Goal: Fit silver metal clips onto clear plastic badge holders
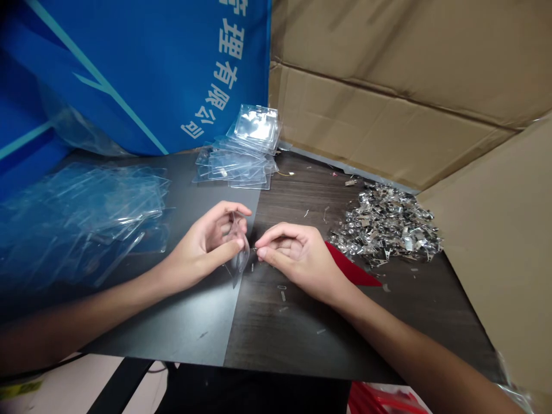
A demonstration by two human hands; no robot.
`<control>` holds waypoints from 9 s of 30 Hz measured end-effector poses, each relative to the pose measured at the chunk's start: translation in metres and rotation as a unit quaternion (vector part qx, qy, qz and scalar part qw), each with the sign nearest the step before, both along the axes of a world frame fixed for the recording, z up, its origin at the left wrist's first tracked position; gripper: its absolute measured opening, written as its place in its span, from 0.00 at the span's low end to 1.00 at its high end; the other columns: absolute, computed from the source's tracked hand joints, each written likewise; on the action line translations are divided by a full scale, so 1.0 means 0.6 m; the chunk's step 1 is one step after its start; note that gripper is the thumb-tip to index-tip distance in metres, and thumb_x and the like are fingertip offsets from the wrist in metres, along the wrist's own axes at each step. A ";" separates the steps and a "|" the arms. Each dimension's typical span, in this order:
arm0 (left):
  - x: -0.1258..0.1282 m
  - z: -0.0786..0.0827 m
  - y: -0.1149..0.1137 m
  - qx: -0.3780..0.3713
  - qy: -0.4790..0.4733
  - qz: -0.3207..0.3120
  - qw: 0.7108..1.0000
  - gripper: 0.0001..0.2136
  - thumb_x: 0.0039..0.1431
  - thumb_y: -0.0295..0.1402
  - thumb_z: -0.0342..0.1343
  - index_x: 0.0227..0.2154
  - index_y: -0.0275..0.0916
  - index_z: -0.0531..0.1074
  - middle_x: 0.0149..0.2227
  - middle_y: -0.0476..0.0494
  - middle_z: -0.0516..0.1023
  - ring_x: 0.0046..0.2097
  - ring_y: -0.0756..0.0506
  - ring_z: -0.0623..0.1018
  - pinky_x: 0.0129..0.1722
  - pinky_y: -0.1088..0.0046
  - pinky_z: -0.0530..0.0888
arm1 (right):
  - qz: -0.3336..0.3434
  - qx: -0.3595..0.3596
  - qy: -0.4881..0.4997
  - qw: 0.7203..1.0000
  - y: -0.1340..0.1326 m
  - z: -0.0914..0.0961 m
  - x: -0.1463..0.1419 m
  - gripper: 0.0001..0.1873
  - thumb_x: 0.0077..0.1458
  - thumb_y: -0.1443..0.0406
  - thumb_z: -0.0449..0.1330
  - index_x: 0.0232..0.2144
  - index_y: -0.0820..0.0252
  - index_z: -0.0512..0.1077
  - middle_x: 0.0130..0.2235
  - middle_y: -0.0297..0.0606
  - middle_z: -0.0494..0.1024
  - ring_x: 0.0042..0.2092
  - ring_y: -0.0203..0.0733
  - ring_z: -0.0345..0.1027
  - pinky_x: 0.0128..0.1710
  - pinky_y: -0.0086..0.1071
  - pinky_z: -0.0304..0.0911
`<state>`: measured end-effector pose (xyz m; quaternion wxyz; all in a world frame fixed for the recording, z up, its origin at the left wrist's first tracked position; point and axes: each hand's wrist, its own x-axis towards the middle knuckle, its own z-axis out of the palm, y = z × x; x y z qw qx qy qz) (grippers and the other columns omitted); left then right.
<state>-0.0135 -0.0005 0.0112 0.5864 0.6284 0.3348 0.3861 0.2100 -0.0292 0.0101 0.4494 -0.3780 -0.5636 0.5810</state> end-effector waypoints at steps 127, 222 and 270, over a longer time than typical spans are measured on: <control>-0.001 -0.017 0.001 0.431 -0.001 0.117 0.895 0.29 0.54 0.32 0.79 0.49 0.44 0.65 0.39 0.49 0.66 0.35 0.48 0.65 0.32 0.69 0.66 | 0.062 0.345 -0.261 0.899 -0.032 0.018 0.003 0.09 0.74 0.69 0.57 0.37 0.57 0.68 0.33 0.33 0.67 0.33 0.37 0.61 0.33 0.32 0.56; -0.001 0.012 -0.003 0.375 0.046 0.079 0.923 0.07 0.65 0.19 0.68 0.41 0.36 0.87 0.41 0.40 0.89 0.42 0.48 0.87 0.45 0.76 0.83 | -0.074 0.393 -0.395 0.827 -0.021 0.006 0.002 0.06 0.74 0.69 0.58 0.42 0.61 0.74 0.34 0.36 0.77 0.32 0.40 0.69 0.35 0.33 0.65; -0.021 0.133 0.259 0.214 0.172 0.127 0.953 0.08 0.54 0.34 0.73 0.34 0.36 0.84 0.35 0.33 0.89 0.37 0.38 0.88 0.38 0.60 0.84 | -0.215 0.105 -0.237 0.942 -0.006 -0.024 -0.013 0.08 0.68 0.60 0.60 0.42 0.57 0.75 0.33 0.35 0.76 0.31 0.40 0.70 0.28 0.31 0.65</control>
